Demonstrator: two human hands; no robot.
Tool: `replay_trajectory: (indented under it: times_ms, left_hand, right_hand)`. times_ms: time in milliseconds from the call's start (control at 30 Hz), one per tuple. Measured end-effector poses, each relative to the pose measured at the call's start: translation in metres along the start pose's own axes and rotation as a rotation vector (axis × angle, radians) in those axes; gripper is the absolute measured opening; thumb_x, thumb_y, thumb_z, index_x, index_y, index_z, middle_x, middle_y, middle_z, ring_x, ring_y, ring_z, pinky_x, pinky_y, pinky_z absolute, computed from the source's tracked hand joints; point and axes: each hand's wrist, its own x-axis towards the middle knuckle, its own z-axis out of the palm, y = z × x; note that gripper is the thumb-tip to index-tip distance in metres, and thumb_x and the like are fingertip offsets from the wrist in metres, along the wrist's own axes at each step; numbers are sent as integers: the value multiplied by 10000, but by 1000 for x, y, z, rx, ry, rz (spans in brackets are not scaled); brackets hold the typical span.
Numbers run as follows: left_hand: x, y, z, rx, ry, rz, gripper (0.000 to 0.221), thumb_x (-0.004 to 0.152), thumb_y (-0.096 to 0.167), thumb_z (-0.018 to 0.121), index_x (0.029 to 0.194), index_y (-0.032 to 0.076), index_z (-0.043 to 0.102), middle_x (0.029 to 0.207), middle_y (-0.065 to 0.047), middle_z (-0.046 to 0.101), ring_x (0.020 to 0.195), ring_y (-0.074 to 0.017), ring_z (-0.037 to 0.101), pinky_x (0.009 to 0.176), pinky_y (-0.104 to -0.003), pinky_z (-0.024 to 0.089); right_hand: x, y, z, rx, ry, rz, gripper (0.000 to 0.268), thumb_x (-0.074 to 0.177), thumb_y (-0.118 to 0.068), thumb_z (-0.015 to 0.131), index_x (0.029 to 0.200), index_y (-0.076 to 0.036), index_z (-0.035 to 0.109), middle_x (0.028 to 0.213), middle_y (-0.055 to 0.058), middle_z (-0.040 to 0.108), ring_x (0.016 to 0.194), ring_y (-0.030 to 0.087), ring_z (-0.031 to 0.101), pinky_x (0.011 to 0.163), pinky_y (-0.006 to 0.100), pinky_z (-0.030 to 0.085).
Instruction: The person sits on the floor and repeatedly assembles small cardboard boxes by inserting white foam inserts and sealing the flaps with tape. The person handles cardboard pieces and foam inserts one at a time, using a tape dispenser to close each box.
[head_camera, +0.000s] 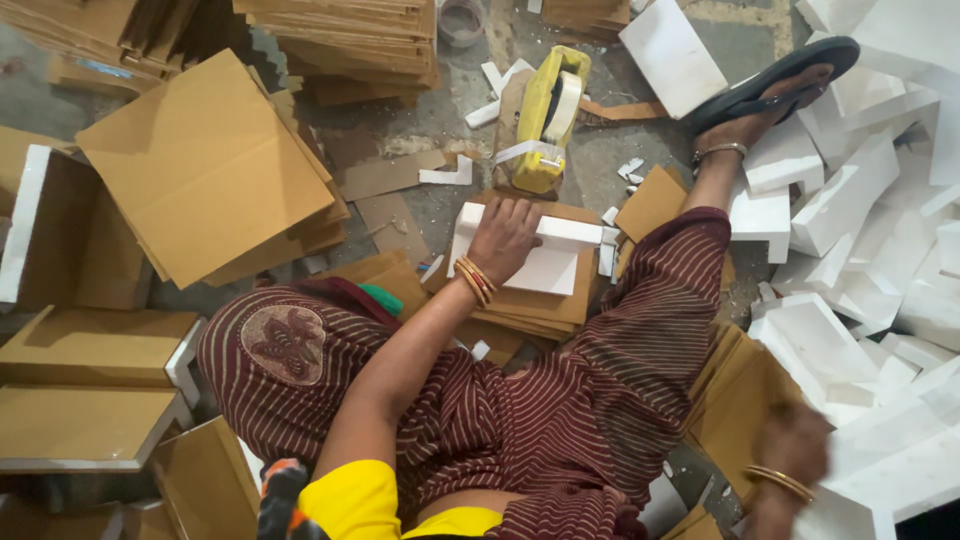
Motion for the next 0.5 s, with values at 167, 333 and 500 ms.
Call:
replay_trajectory:
  times_ms: [167,333,500]
  left_hand:
    - [-1,1,0,8,5,-2,512,808,358,772,1166,47,578,1046,-89,589,1013,-265,555,996,-436,392]
    - [0,2,0,-12,-12,-19,468,814,317,760,1145,42,577,1041,-105,590,1024,-282,558,1003,-443,390]
    - [1,-2,5,20,-55,14,421,794,71,666,1204,21,586,1092,-121,615,1042,-290,573,1010,-431,409]
  right_hand:
    - [-19,-36,26,228,-176,13,299,975,-249,658,1230,-104,715,1244,177,669,1106,395,647,926,509,526]
    - [8,-16,26,349,-339,-80,486,830,-215,708,1302,-106,686,1259,193,643,1108,394,641,961,495,506]
    - [7,-18,-10,337,-243,-53,405,913,-178,658,1303,-75,694,1262,211,674,1167,409,629,1010,516,484]
